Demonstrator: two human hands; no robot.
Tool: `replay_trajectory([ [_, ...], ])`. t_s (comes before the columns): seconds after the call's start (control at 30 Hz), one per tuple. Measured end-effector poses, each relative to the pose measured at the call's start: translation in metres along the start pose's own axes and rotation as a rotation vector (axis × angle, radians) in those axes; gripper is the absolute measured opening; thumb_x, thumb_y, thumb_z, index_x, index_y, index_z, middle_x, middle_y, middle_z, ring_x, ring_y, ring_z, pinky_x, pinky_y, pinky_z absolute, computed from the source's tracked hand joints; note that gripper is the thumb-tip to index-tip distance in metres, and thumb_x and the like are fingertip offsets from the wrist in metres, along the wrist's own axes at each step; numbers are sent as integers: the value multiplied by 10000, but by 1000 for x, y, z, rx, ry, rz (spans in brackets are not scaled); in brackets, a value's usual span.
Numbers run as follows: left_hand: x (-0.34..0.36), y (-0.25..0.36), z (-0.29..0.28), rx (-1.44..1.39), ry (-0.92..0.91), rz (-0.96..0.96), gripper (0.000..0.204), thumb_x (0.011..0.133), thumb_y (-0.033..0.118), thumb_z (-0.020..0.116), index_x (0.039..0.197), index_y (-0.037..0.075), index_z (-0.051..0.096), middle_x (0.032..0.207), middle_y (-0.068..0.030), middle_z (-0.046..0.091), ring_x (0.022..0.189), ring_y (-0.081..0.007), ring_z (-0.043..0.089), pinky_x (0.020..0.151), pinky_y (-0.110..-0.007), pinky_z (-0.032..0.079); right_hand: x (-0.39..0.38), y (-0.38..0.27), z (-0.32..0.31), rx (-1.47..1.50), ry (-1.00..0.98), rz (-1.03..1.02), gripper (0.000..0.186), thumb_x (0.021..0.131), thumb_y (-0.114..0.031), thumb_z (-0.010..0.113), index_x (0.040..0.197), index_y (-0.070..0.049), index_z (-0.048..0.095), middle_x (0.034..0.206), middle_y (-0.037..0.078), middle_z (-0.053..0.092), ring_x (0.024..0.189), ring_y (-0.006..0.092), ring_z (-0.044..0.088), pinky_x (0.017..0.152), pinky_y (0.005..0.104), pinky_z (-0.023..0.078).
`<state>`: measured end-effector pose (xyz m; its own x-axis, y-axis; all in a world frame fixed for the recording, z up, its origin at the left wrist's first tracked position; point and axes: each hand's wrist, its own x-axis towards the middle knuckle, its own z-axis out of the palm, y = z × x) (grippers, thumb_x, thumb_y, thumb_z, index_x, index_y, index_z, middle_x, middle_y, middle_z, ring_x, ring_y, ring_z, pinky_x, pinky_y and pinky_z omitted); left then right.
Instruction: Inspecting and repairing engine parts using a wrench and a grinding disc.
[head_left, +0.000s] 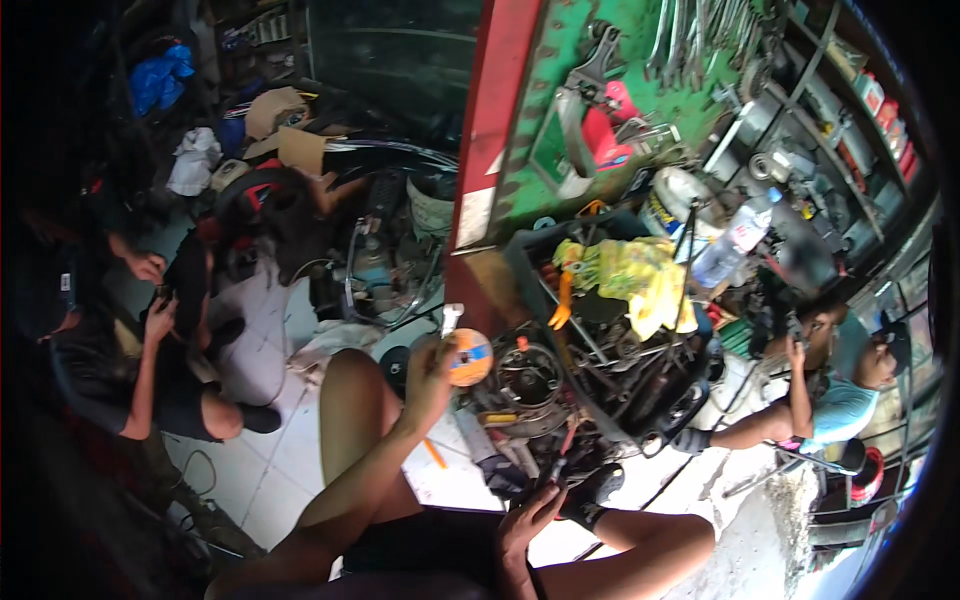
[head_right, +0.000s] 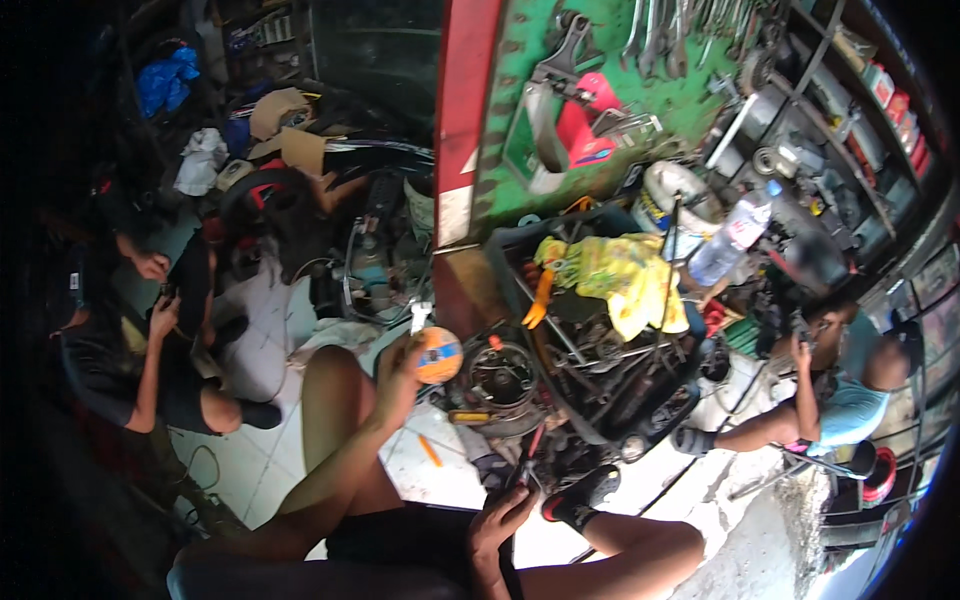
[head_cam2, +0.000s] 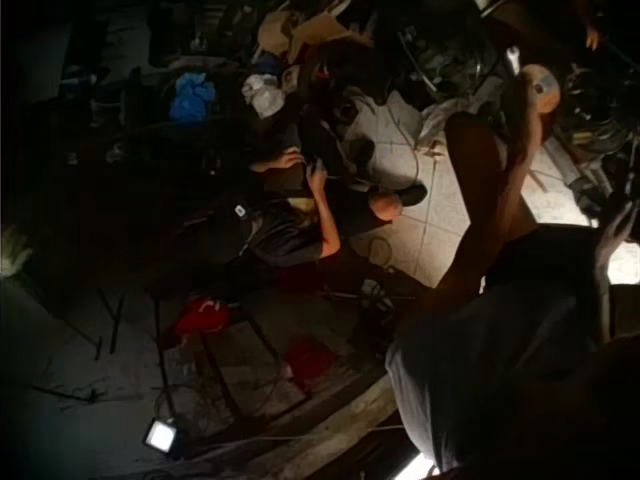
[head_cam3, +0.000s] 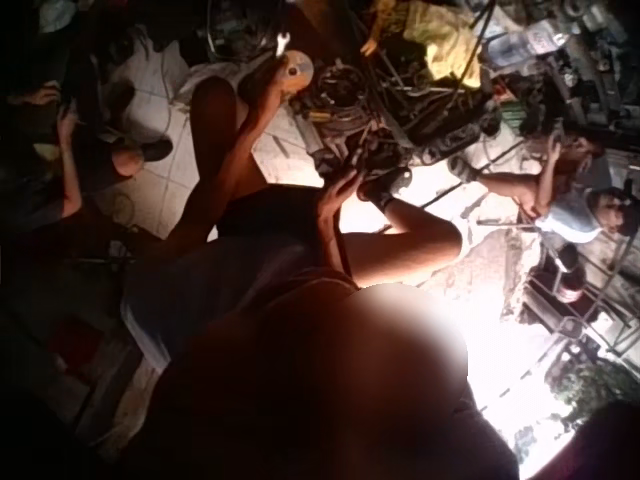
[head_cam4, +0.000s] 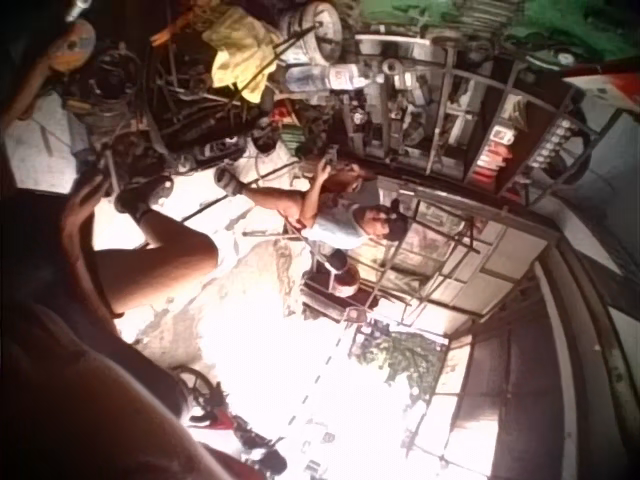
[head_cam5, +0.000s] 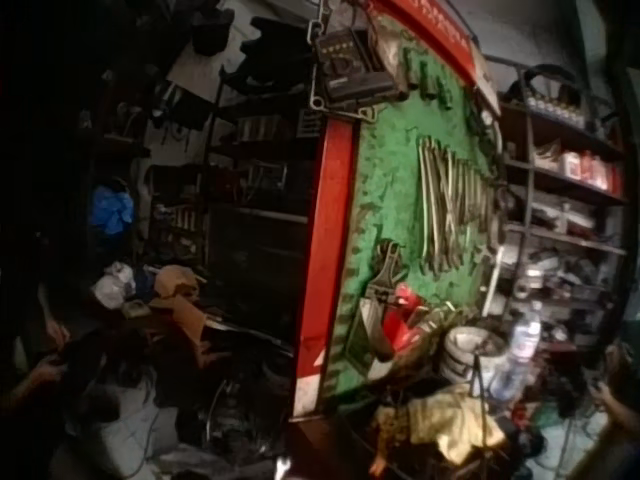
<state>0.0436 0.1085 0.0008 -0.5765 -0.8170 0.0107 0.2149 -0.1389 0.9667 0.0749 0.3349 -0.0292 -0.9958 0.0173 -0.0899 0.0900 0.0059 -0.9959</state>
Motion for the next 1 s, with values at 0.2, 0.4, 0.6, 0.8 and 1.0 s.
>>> replay_trajectory([
  [0.2, 0, 2, 11, 146, -144, 125, 382, 931, 322, 567, 984, -51, 625, 764, -32, 628, 720, -58, 522, 639, -239, 425, 13, 0, -1, 23, -5, -71, 429, 1012, -296, 395, 1214, 77, 453, 1119, 170, 538, 966, 207, 487, 885, 287, 389],
  [0.4, -5, 23, 6, 138, -118, 87, 376, 936, 333, 548, 949, -34, 627, 725, -43, 625, 623, -73, 528, 542, -252, 413, 60, 17, -4, -56, 181, -92, 459, 1007, -243, 413, 1299, 111, 393, 1238, 249, 519, 1081, 253, 532, 945, 313, 407],
  [0.6, 0, 4, 9, 217, -94, 118, 383, 929, 327, 549, 984, -46, 616, 761, -125, 653, 691, -132, 591, 634, -304, 462, 19, 74, -27, -272, 163, -153, 483, 991, -274, 453, 1270, 120, 440, 1217, 251, 539, 1109, 272, 537, 947, 318, 418],
  [0.8, 1, 13, 12, 367, -122, 115, 392, 933, 346, 542, 946, -39, 618, 713, -105, 616, 673, -125, 580, 612, -293, 450, 49, 9, -20, -146, 250, -186, 518, 1010, -313, 392, 1291, 122, 396, 1275, 251, 476, 1119, 271, 490, 980, 347, 382],
  [1.0, 4, -3, 4, 143, -66, 90, 406, 935, 369, 537, 900, -29, 609, 697, -30, 584, 618, -60, 482, 547, -254, 390, 37, -12, 0, 195, 282, 33, 552, 990, -366, 426, 1315, 80, 408, 1265, 177, 506, 978, 212, 523, 863, 285, 428],
])
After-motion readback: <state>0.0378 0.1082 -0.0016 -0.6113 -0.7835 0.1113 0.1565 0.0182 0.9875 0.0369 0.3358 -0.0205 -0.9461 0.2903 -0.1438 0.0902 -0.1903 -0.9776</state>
